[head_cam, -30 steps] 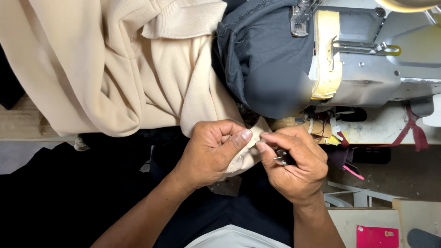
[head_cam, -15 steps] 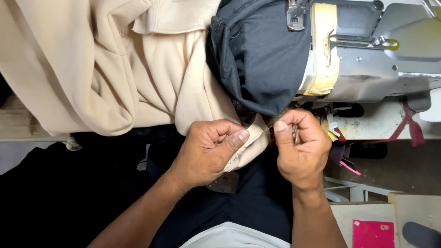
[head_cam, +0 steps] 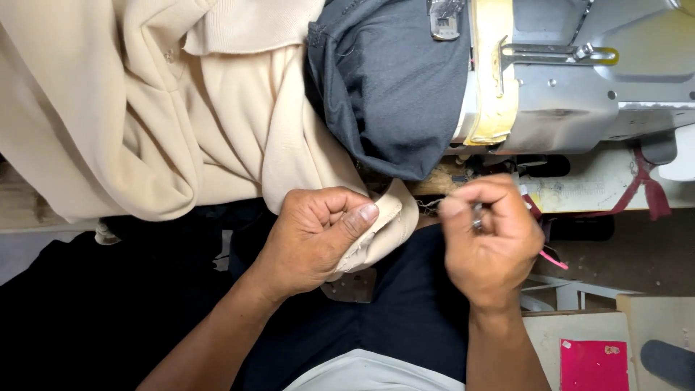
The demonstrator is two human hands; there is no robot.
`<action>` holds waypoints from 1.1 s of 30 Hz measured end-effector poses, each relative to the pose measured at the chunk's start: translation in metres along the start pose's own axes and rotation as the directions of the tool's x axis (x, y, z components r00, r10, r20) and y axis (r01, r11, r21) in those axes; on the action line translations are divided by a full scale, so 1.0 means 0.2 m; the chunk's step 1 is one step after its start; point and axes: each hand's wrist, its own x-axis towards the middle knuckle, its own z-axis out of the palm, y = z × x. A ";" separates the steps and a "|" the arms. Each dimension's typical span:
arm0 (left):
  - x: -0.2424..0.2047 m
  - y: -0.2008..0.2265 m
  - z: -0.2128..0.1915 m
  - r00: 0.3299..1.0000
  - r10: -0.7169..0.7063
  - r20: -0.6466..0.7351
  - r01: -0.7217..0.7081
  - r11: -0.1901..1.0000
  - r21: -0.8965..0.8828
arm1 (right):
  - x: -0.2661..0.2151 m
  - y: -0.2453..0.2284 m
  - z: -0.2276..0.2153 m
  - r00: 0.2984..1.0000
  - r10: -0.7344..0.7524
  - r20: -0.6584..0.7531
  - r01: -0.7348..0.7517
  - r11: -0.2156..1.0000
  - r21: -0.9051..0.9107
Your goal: Using a thread clipper to remove excess threads from the seam of a garment at a sewing workstation.
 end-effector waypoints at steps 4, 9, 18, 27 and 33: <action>0.00 -0.02 -0.02 0.999 -0.020 0.024 0.020 0.999 0.034 | -0.07 -0.09 0.02 0.977 -0.114 0.178 0.124 0.991 -0.051; 0.00 0.00 -0.02 0.998 -0.009 0.063 0.003 0.996 0.090 | -0.10 -0.20 0.05 0.961 -0.158 0.226 0.186 0.977 -0.106; -0.01 -0.01 -0.03 0.999 0.009 0.053 -0.015 0.992 0.122 | -0.09 -0.20 0.08 0.961 -0.179 0.209 0.208 0.970 -0.125; -0.01 0.00 -0.02 0.998 0.026 0.064 -0.034 0.991 0.128 | -0.08 -0.22 0.08 0.960 -0.159 0.230 0.197 0.968 -0.154; -0.01 0.00 -0.02 0.998 -0.033 0.051 0.026 0.991 0.129 | -0.09 -0.22 0.07 0.976 -0.106 0.189 0.123 0.989 -0.085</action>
